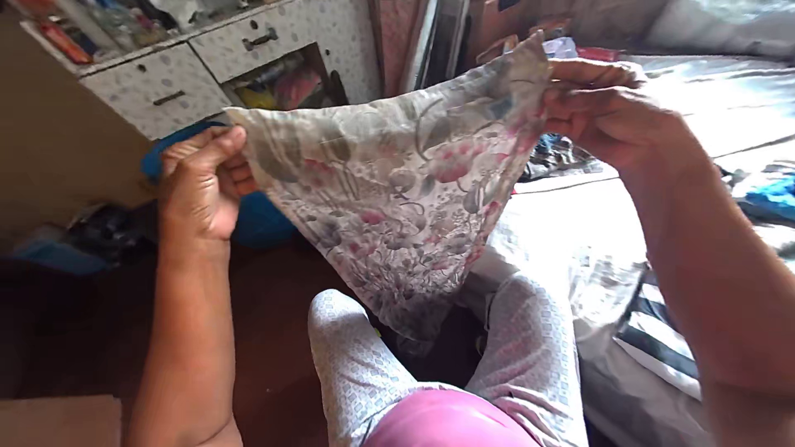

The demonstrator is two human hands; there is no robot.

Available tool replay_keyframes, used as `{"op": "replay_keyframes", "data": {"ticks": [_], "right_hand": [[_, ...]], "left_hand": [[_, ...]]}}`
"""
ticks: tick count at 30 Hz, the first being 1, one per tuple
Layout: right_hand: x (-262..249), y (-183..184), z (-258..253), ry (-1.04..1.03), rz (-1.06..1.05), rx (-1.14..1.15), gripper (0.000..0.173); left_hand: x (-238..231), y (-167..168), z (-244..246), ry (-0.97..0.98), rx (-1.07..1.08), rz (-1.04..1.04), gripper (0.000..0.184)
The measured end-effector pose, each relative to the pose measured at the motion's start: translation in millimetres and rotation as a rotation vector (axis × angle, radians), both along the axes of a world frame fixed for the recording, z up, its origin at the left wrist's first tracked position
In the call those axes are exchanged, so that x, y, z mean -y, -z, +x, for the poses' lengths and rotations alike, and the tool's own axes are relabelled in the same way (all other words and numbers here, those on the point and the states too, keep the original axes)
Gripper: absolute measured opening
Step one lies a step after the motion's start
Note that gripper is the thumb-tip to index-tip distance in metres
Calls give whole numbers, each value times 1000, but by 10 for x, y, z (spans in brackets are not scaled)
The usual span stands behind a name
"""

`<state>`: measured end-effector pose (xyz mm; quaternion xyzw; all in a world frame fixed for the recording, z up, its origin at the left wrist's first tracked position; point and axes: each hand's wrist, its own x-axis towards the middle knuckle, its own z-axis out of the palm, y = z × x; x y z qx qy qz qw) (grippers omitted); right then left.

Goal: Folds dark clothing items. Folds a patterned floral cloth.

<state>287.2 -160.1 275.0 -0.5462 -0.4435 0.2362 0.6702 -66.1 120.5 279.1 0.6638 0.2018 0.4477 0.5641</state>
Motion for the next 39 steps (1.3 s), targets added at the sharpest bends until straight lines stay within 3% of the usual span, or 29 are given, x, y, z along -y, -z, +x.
{"op": "replay_keyframes", "data": {"ticks": [16, 29, 32, 36, 39], "right_hand": [[28, 1, 155, 157, 47, -9, 27], [48, -16, 68, 63, 108, -11, 28], [37, -40, -1, 37, 107, -21, 29], [30, -79, -54, -14, 99, -29, 31], [14, -87, -85, -80, 111, -16, 29]], "left_hand": [[95, -124, 68, -50, -14, 260, 10], [98, -127, 39, -45, -24, 318, 8], [-13, -60, -6, -40, -19, 337, 4], [-246, 84, -134, -2, -35, 369, 16], [-867, 374, -250, 83, -22, 416, 22]]}}
